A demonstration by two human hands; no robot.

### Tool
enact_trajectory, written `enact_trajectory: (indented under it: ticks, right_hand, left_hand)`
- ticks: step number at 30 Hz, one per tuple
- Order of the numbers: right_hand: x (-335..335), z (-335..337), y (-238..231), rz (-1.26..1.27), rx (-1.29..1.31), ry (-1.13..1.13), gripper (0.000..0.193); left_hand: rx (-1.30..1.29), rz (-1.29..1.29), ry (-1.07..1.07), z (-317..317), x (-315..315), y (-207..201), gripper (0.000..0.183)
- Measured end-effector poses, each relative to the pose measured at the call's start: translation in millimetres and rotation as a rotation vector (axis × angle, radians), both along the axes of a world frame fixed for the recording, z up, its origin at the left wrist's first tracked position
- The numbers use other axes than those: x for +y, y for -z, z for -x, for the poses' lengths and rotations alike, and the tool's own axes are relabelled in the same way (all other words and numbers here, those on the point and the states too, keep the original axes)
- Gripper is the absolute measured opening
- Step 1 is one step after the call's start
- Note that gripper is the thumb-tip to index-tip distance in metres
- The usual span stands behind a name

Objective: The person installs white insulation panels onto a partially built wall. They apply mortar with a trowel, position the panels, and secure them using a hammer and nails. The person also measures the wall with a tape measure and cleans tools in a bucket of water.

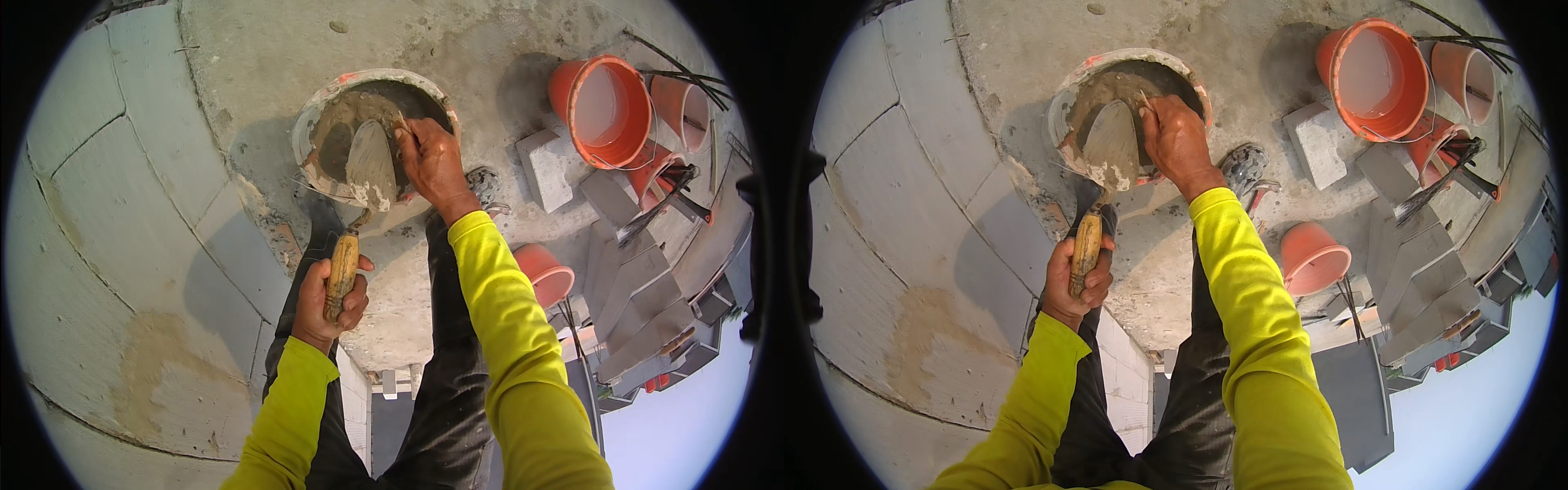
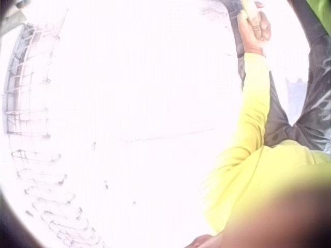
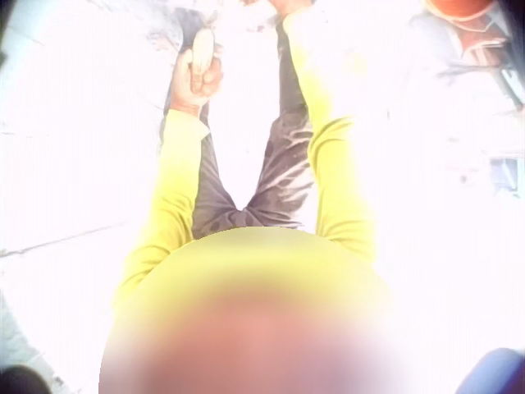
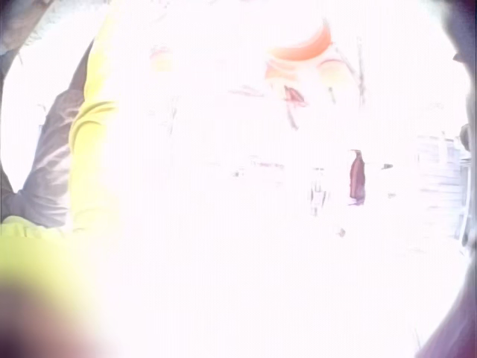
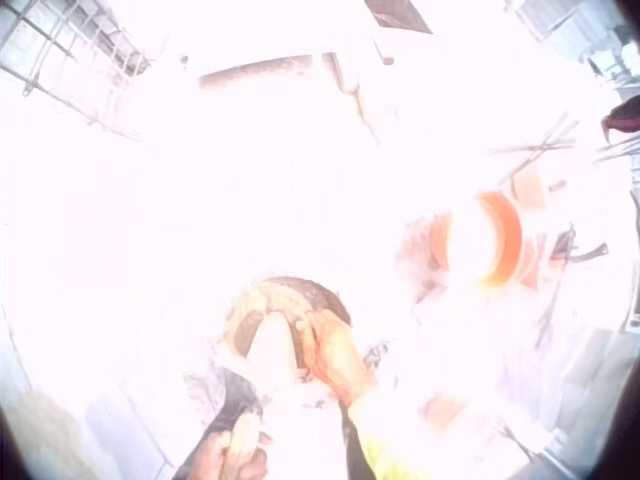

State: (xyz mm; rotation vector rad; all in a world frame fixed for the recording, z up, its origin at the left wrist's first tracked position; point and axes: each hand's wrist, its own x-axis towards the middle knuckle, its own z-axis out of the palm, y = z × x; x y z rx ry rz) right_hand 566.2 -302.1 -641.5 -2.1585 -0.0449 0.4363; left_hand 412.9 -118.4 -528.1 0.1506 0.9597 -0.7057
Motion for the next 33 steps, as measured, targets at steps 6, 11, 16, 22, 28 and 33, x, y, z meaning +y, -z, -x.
enact_trajectory:
  ticks: [6,11,16,22,28,33]
  right_hand:
    - [-9,42,-36,-0.149,0.049,-0.063,0.011]
    - [-12,53,-43,-0.252,-0.038,-0.049,0.011]
    - [-42,59,-15,-0.099,0.467,0.384,0.017]
    - [-141,112,-39,-0.21,0.496,0.677,0.022]
    - [-236,184,-43,0.343,0.531,0.37,0.042]
    - [-240,210,-48,0.345,0.508,0.356,0.047]
  left_hand:
    - [0.065,0.002,-0.05,5,1,5,0.055]
    - [0.095,-0.04,-0.037,0,-6,5,0.054]
    - [-0.052,-0.311,0.271,-9,-6,-22,0.043]
    - [-0.264,-1.284,0.909,-15,-34,-16,0.029]
    - [-0.372,-1.485,0.951,-14,-41,-13,0.037]
    - [-0.387,-1.601,1.082,-15,-42,-11,0.041]
